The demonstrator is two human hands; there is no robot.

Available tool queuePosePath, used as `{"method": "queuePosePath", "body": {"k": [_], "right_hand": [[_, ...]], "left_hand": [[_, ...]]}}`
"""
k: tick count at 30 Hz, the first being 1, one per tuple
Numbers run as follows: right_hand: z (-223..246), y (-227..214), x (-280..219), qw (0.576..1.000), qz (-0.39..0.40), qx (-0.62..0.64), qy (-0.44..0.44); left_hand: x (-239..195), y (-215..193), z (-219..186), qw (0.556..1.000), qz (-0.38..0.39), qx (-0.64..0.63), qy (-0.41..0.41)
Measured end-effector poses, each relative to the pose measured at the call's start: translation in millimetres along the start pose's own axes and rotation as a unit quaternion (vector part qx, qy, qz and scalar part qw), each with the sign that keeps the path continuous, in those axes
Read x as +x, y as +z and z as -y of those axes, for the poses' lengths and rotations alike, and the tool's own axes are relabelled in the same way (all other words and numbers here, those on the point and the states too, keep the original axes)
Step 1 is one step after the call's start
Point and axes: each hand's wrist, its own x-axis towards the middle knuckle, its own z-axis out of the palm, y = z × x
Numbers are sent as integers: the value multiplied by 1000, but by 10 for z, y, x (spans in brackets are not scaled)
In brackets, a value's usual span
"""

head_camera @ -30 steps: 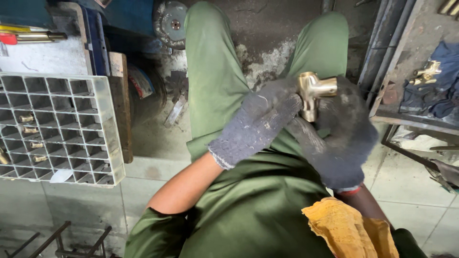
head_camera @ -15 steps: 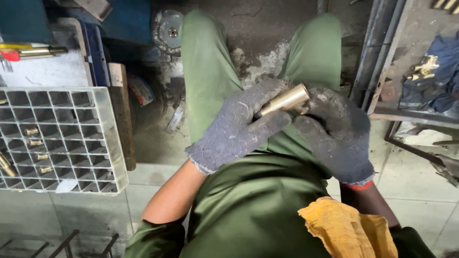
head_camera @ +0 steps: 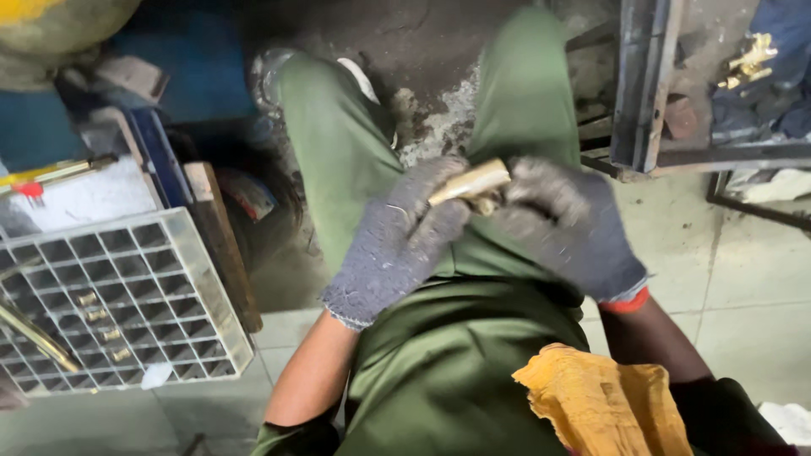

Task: The person holds and turns a brass-colored metal fitting against a rotating polishing wheel, repeatedly applying different sides of the object to the wheel.

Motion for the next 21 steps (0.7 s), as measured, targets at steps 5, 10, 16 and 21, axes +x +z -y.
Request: {"method": "queuePosePath", "body": {"k": [5,10,16,21], "right_hand": [[-1122,-701,111,866,-261,-425,-42],[-2683,-1704,23,846,-302,-395,193],[-3792,-1988,-19,795,-178,-523,251],[-3197,-1711,115,888,-317,-222,247]], "left_hand": [[425,-97,517,982,-71,-130,-117],[1084,-484,1126,960,-78,-204,-174],[1530,-497,1655,933,-107,-271,-210],[1604,-478,1903,922,-154,-304,-182]]}}
